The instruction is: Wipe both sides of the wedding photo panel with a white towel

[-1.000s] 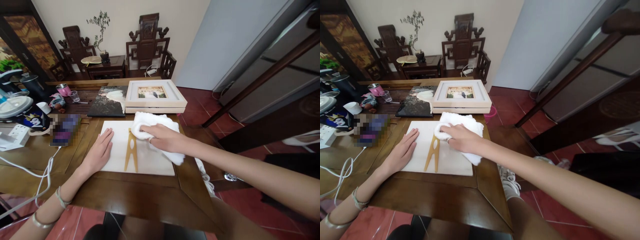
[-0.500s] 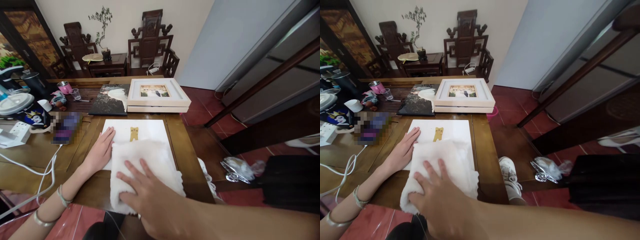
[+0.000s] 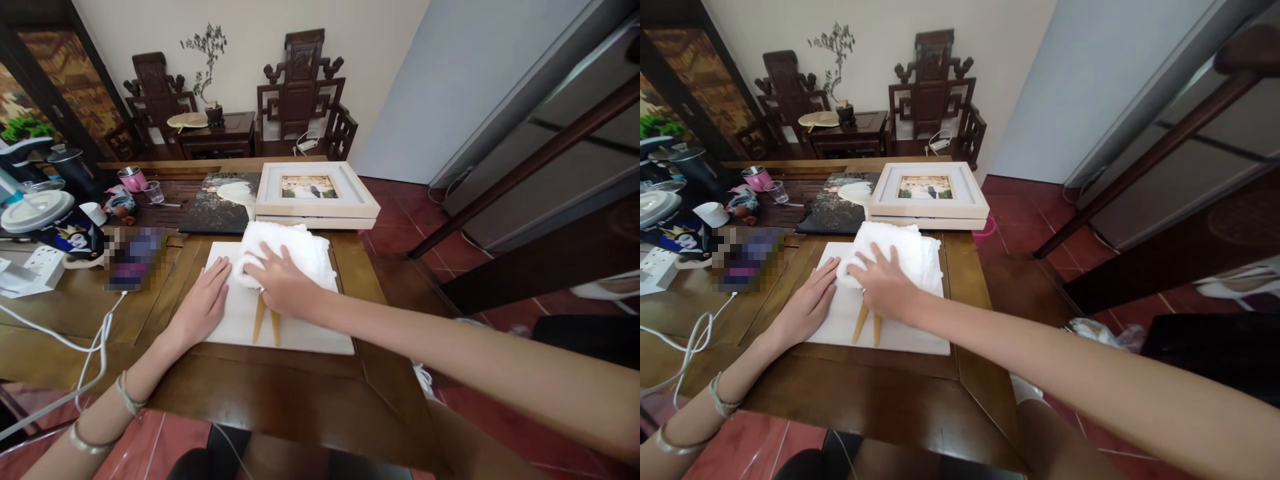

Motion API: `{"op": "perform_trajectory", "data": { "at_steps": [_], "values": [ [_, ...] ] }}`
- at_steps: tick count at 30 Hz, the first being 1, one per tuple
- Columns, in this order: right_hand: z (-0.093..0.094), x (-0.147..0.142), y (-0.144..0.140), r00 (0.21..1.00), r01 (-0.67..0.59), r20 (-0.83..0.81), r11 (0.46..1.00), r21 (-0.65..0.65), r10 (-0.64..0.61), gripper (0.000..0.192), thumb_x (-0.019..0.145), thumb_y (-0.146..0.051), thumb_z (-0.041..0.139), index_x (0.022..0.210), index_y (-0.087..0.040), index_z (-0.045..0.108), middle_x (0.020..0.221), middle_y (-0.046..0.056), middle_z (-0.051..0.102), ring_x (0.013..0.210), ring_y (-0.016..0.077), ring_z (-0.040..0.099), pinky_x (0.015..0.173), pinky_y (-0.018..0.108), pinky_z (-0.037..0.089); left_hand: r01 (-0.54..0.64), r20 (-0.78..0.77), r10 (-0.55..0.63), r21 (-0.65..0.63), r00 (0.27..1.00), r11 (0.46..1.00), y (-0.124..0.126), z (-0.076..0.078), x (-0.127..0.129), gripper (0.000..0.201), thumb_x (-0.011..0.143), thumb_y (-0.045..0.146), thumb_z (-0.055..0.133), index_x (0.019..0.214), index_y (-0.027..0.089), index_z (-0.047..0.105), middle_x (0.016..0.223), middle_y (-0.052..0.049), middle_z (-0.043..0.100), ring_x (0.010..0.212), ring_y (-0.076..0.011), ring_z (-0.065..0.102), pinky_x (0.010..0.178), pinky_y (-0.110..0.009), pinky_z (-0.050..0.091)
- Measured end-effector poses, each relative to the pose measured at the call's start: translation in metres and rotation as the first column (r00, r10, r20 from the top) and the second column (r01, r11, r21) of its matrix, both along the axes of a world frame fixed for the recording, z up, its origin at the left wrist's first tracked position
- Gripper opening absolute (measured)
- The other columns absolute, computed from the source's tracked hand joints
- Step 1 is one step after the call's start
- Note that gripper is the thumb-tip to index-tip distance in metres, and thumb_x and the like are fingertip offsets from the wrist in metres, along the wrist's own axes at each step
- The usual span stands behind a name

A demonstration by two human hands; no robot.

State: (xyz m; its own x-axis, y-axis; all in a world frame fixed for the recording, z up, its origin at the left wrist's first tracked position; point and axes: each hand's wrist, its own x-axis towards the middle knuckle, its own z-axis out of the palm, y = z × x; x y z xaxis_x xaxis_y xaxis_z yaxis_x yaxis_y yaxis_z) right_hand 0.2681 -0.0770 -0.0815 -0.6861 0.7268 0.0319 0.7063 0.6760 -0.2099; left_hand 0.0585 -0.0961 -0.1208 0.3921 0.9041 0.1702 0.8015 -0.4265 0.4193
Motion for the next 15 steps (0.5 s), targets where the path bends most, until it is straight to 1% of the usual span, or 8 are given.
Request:
{"op": "perform_trajectory", "data": {
  "at_steps": [2,4,7,9,11,12,13,15],
  "values": [
    [0.003,-0.007,-0.018,0.998,-0.01,0.066,1.0,0.004,0.01,0.057,0.079,-0.001,0.046,0.134,-0.013,0.047,0.153,0.019,0.03,0.142,0.0446,0.014,0.106,0.071,0.021,0.006,0.0,-0.006,-0.005,1.0,1.0,0.0,0.001,0.0,0.049,0.098,0.028,0.025,0.143,0.013,0.039,0.153,-0.013,0.035,0.145,-0.023,0.025,0.118,-0.051,0.018],
    [0.01,-0.012,-0.043,0.991,-0.073,0.108,0.996,-0.045,0.077,0.054,0.08,-0.008,0.053,0.134,-0.014,0.049,0.154,0.021,0.028,0.14,0.0488,0.014,0.104,0.074,0.021,0.007,-0.001,-0.007,-0.012,1.0,1.0,0.0,0.001,0.0,0.05,0.098,0.028,0.025,0.143,0.011,0.039,0.153,-0.015,0.035,0.145,-0.0232,0.025,0.118,-0.05,0.019],
    [0.024,-0.015,-0.08,0.977,-0.168,0.101,0.97,-0.179,0.188,0.049,0.08,-0.014,0.058,0.129,-0.013,0.055,0.152,0.024,0.029,0.138,0.0513,0.016,0.103,0.076,0.019,0.003,0.003,-0.003,-0.011,1.0,1.0,0.001,0.0,0.0,0.05,0.098,0.028,0.025,0.143,0.011,0.039,0.153,-0.015,0.034,0.145,-0.0234,0.026,0.118,-0.05,0.019],
    [0.034,-0.015,-0.099,0.963,-0.227,0.076,0.931,-0.285,0.258,0.043,0.078,-0.015,0.061,0.121,-0.015,0.061,0.151,0.023,0.033,0.137,0.0513,0.019,0.102,0.077,0.021,0.011,0.004,-0.011,-0.008,1.0,1.0,0.001,-0.001,-0.001,0.05,0.098,0.028,0.026,0.143,0.012,0.039,0.154,-0.014,0.034,0.145,-0.0236,0.025,0.118,-0.05,0.019],
    [0.04,-0.013,-0.108,0.946,-0.278,0.058,0.889,-0.365,0.319,0.041,0.076,-0.016,0.063,0.117,-0.017,0.063,0.149,0.022,0.037,0.136,0.0512,0.024,0.1,0.077,0.024,0.02,0.002,-0.02,-0.013,1.0,1.0,0.002,-0.002,-0.003,0.05,0.098,0.029,0.027,0.144,0.012,0.039,0.154,-0.014,0.033,0.145,-0.0237,0.024,0.119,-0.05,0.018],
    [0.042,-0.012,-0.109,0.942,-0.294,0.039,0.877,-0.381,0.333,0.042,0.075,-0.015,0.063,0.117,-0.017,0.063,0.148,0.021,0.039,0.136,0.0501,0.026,0.1,0.076,0.025,0.023,0.0,-0.023,-0.017,1.0,1.0,0.002,-0.003,-0.004,0.05,0.098,0.029,0.028,0.144,0.011,0.038,0.154,-0.015,0.032,0.145,-0.0236,0.023,0.119,-0.05,0.018],
    [0.042,-0.01,-0.108,0.943,-0.303,0.011,0.874,-0.379,0.332,0.043,0.075,-0.014,0.061,0.118,-0.017,0.062,0.147,0.02,0.041,0.136,0.0478,0.028,0.102,0.075,0.025,0.024,-0.002,-0.024,-0.02,1.0,1.0,0.002,-0.003,-0.005,0.051,0.098,0.029,0.028,0.144,0.011,0.038,0.155,-0.015,0.031,0.146,-0.0235,0.022,0.119,-0.05,0.017],
    [0.041,-0.006,-0.099,0.953,-0.298,-0.059,0.888,-0.35,0.297,0.045,0.075,-0.01,0.055,0.119,-0.016,0.061,0.142,0.018,0.049,0.138,0.0407,0.031,0.107,0.069,0.025,0.028,-0.007,-0.028,-0.022,1.0,0.999,0.002,-0.004,-0.006,0.05,0.098,0.028,0.028,0.145,0.012,0.037,0.155,-0.014,0.031,0.146,-0.0231,0.022,0.119,-0.05,0.017]
  ]
}}
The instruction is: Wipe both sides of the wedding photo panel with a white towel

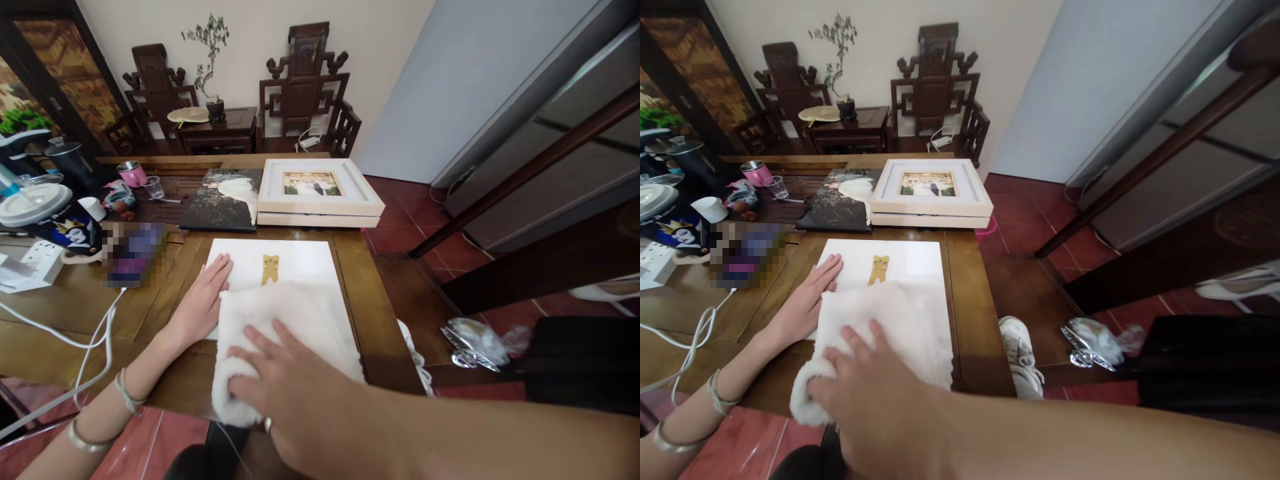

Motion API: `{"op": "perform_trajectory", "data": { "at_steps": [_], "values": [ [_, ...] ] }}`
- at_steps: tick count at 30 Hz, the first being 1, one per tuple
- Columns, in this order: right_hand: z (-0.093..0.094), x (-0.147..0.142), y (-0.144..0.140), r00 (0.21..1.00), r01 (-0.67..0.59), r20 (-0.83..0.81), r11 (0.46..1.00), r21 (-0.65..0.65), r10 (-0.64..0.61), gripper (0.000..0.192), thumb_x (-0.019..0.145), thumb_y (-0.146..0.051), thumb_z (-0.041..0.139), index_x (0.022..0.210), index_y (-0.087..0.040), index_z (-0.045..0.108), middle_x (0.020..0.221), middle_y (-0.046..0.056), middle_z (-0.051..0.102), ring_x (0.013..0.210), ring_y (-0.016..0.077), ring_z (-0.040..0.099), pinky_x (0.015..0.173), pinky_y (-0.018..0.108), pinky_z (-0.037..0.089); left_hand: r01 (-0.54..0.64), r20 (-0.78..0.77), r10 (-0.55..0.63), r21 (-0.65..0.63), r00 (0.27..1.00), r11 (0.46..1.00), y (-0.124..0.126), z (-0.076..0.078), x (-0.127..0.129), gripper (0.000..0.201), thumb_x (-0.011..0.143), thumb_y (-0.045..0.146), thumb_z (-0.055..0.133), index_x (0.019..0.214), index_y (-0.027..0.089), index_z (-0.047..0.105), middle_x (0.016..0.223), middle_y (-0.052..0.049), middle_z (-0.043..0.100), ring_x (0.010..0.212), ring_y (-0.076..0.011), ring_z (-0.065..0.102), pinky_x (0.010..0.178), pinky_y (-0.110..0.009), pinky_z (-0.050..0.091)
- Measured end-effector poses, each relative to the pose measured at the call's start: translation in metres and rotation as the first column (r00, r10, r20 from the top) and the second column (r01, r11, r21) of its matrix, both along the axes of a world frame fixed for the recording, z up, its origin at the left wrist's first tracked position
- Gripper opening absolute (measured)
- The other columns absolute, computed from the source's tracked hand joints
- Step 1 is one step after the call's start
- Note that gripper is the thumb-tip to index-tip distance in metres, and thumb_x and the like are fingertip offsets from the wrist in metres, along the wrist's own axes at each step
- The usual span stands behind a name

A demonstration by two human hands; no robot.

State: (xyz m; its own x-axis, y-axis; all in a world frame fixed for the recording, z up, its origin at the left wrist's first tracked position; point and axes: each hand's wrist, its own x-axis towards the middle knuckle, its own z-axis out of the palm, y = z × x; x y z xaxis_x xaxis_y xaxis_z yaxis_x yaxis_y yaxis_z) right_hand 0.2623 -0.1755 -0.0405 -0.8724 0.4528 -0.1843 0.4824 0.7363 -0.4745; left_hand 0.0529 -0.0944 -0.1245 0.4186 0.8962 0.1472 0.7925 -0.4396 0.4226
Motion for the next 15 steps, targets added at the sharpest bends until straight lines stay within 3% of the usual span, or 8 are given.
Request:
{"op": "perform_trajectory", "data": {
  "at_steps": [2,6,9,12,15],
  "values": [
    [-0.005,0.006,0.016,0.997,0.05,-0.058,0.998,0.03,-0.048,0.044,0.075,-0.006,0.05,0.116,-0.015,0.061,0.135,0.017,0.056,0.138,0.035,0.033,0.109,0.063,0.025,-0.004,-0.004,0.004,0.001,1.0,1.0,0.0,0.0,0.0,0.05,0.097,0.027,0.027,0.144,0.013,0.037,0.155,-0.013,0.031,0.146,-0.0226,0.023,0.119,-0.05,0.017],
    [-0.017,0.016,0.062,0.986,0.166,-0.049,0.974,0.156,-0.161,0.05,0.074,-0.002,0.046,0.122,-0.011,0.055,0.132,0.022,0.056,0.137,0.0333,0.034,0.109,0.058,0.026,-0.028,0.015,0.028,0.001,0.999,1.0,-0.001,0.001,0.004,0.05,0.097,0.029,0.027,0.143,0.012,0.04,0.154,-0.013,0.034,0.145,-0.0231,0.024,0.119,-0.049,0.017],
    [-0.024,0.014,0.094,0.966,0.257,-0.054,0.932,0.255,-0.251,0.052,0.076,0.0,0.042,0.126,-0.01,0.05,0.13,0.022,0.056,0.139,0.0332,0.029,0.109,0.059,0.025,-0.067,0.141,0.07,-0.025,0.987,0.997,0.0,0.005,0.004,0.05,0.097,0.035,0.031,0.141,0.014,0.045,0.151,-0.011,0.04,0.143,-0.0239,0.031,0.119,-0.048,0.019],
    [-0.028,-0.002,0.108,0.944,0.321,-0.023,0.904,0.283,-0.328,0.053,0.079,-0.001,0.04,0.13,-0.01,0.048,0.135,0.021,0.052,0.138,0.0386,0.027,0.105,0.065,0.026,-0.165,0.351,0.194,-0.112,0.916,0.98,0.003,0.009,0.0,0.052,0.096,0.042,0.034,0.135,0.013,0.051,0.144,-0.012,0.05,0.135,-0.0244,0.044,0.116,-0.046,0.028],
    [-0.032,-0.024,0.098,0.945,0.309,-0.004,0.884,0.352,-0.328,0.053,0.082,-0.004,0.041,0.134,-0.014,0.046,0.146,0.02,0.042,0.138,0.0426,0.025,0.105,0.07,0.021,-0.234,0.495,0.287,-0.169,0.82,0.958,0.006,0.009,-0.004,0.056,0.096,0.047,0.032,0.135,0.012,0.051,0.142,-0.012,0.052,0.133,-0.024,0.046,0.114,-0.043,0.033]
  ]
}}
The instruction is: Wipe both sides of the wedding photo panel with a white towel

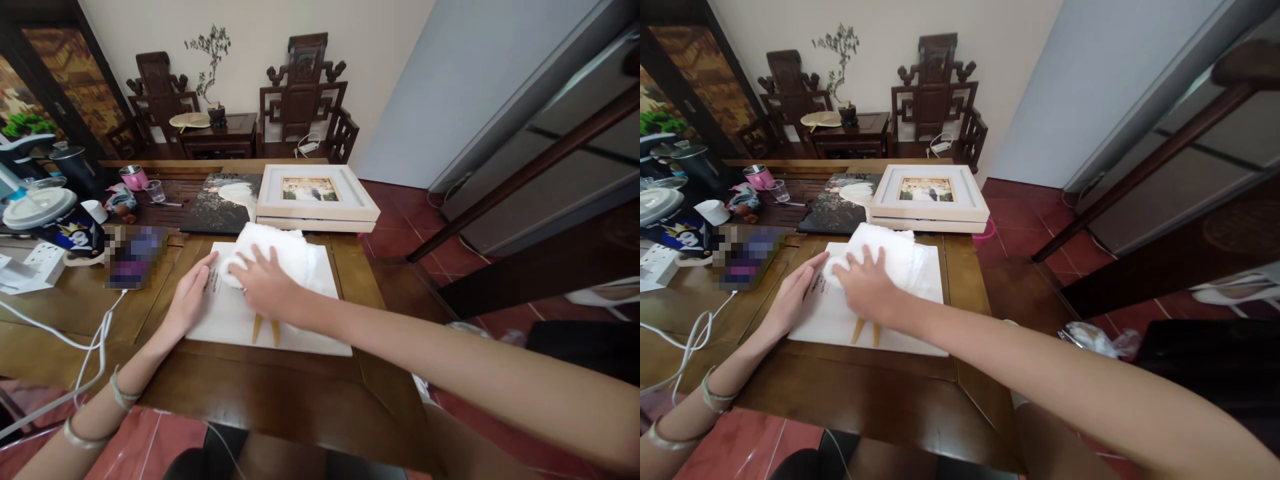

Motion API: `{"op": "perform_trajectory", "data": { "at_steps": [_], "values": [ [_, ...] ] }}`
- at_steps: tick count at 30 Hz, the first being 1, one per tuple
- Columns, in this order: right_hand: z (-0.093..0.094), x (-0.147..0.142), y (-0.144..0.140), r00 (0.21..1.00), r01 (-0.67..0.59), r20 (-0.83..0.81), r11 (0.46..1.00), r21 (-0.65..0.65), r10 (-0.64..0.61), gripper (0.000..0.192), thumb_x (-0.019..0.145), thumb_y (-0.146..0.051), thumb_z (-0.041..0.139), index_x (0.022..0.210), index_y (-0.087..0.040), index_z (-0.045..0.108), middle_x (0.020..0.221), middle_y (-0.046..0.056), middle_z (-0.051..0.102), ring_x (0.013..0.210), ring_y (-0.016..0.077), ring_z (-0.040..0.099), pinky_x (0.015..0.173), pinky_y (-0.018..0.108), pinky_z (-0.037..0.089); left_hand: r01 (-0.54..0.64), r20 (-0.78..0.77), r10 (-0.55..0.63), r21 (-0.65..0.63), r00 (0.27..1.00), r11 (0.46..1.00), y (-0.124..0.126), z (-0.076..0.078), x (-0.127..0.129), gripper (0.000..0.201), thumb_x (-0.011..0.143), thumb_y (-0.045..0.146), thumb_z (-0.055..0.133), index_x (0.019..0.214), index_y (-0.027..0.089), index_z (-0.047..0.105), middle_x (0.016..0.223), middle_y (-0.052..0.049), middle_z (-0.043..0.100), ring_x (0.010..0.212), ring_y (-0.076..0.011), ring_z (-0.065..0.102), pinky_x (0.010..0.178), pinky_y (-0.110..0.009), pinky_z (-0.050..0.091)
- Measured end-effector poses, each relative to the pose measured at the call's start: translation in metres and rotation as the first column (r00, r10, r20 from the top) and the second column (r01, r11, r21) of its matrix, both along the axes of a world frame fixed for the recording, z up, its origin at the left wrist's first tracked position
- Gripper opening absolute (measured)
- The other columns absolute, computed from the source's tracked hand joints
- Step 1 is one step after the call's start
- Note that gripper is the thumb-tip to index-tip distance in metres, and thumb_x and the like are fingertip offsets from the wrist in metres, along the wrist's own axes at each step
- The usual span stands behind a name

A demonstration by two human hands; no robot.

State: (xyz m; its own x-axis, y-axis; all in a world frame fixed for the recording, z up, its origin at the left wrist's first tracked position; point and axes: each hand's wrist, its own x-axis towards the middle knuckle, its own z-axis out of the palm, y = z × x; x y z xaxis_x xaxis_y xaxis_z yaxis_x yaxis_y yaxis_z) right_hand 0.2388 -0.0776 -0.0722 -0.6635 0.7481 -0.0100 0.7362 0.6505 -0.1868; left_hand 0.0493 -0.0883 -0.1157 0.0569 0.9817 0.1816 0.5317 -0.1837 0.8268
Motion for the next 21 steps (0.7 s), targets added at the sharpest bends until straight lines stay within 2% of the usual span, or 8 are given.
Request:
{"op": "perform_trajectory", "data": {
  "at_steps": [2,5,8,10,12,15,18,21],
  "values": [
    [-0.003,-0.01,-0.017,0.993,-0.115,-0.012,0.992,0.048,0.116,0.05,0.083,-0.007,0.043,0.132,-0.016,0.049,0.149,0.02,0.038,0.138,0.0444,0.026,0.106,0.07,0.02,-0.04,0.072,0.04,0.009,0.997,0.999,0.001,-0.002,-0.002,0.057,0.098,0.048,0.029,0.138,0.013,0.047,0.145,-0.012,0.048,0.135,-0.0231,0.044,0.113,-0.041,0.034],
    [-0.003,-0.014,-0.048,0.942,-0.324,-0.07,0.944,0.062,0.328,0.043,0.082,-0.013,0.05,0.124,-0.015,0.056,0.146,0.021,0.04,0.135,0.0456,0.031,0.107,0.067,0.022,-0.076,0.11,0.072,0.036,0.991,0.996,0.001,-0.004,-0.003,0.056,0.098,0.047,0.026,0.139,0.014,0.047,0.146,-0.01,0.047,0.136,-0.0218,0.043,0.115,-0.041,0.031],
    [0.008,-0.006,-0.074,0.89,-0.442,-0.116,0.897,0.026,0.442,0.038,0.082,-0.015,0.053,0.119,-0.016,0.059,0.139,0.019,0.049,0.13,0.0415,0.04,0.105,0.063,0.029,-0.061,0.042,0.059,0.043,0.997,0.997,-0.003,-0.002,0.001,0.057,0.099,0.047,0.023,0.137,0.014,0.048,0.145,-0.01,0.049,0.135,-0.022,0.043,0.116,-0.044,0.03],
    [0.02,0.003,-0.083,0.878,-0.47,-0.122,0.882,-0.028,0.463,0.034,0.081,-0.017,0.054,0.114,-0.016,0.06,0.131,0.018,0.056,0.124,0.0392,0.045,0.101,0.06,0.035,-0.012,-0.063,0.014,0.028,0.998,1.0,-0.006,0.0,0.004,0.058,0.098,0.048,0.023,0.138,0.013,0.048,0.145,-0.011,0.048,0.136,-0.0225,0.043,0.116,-0.045,0.029],
    [0.032,0.011,-0.082,0.891,-0.454,-0.097,0.883,-0.124,0.444,0.03,0.08,-0.015,0.053,0.109,-0.016,0.061,0.12,0.016,0.063,0.116,0.0361,0.052,0.096,0.056,0.041,0.052,-0.179,-0.047,0.024,0.983,0.998,-0.009,0.0,0.007,0.059,0.098,0.049,0.023,0.138,0.012,0.047,0.147,-0.012,0.045,0.139,-0.0226,0.038,0.118,-0.046,0.025],
    [0.042,0.021,-0.063,0.931,-0.364,-0.046,0.904,-0.223,0.363,0.033,0.078,-0.007,0.048,0.106,-0.018,0.061,0.099,0.012,0.067,0.096,0.0289,0.06,0.086,0.047,0.047,0.129,-0.3,-0.111,0.041,0.947,0.991,-0.009,-0.002,0.008,0.059,0.098,0.048,0.024,0.137,0.012,0.048,0.149,-0.012,0.042,0.142,-0.0231,0.032,0.119,-0.047,0.022],
    [0.039,0.027,-0.029,0.975,-0.22,0.005,0.961,-0.166,0.223,0.041,0.076,-0.003,0.043,0.111,-0.016,0.058,0.093,0.014,0.065,0.085,0.0269,0.061,0.075,0.039,0.047,0.16,-0.383,-0.123,0.066,0.915,0.985,-0.008,-0.005,0.007,0.057,0.098,0.044,0.026,0.134,0.008,0.051,0.149,-0.015,0.042,0.142,-0.0244,0.032,0.118,-0.046,0.024],
    [0.033,0.026,0.009,0.995,-0.092,0.009,0.984,-0.154,0.095,0.04,0.077,-0.004,0.039,0.112,-0.016,0.055,0.093,0.015,0.064,0.078,0.0259,0.06,0.064,0.034,0.044,0.17,-0.422,-0.114,0.096,0.899,0.981,-0.007,-0.006,0.007,0.054,0.098,0.04,0.028,0.133,0.007,0.052,0.148,-0.016,0.043,0.141,-0.0249,0.034,0.118,-0.045,0.025]
  ]
}}
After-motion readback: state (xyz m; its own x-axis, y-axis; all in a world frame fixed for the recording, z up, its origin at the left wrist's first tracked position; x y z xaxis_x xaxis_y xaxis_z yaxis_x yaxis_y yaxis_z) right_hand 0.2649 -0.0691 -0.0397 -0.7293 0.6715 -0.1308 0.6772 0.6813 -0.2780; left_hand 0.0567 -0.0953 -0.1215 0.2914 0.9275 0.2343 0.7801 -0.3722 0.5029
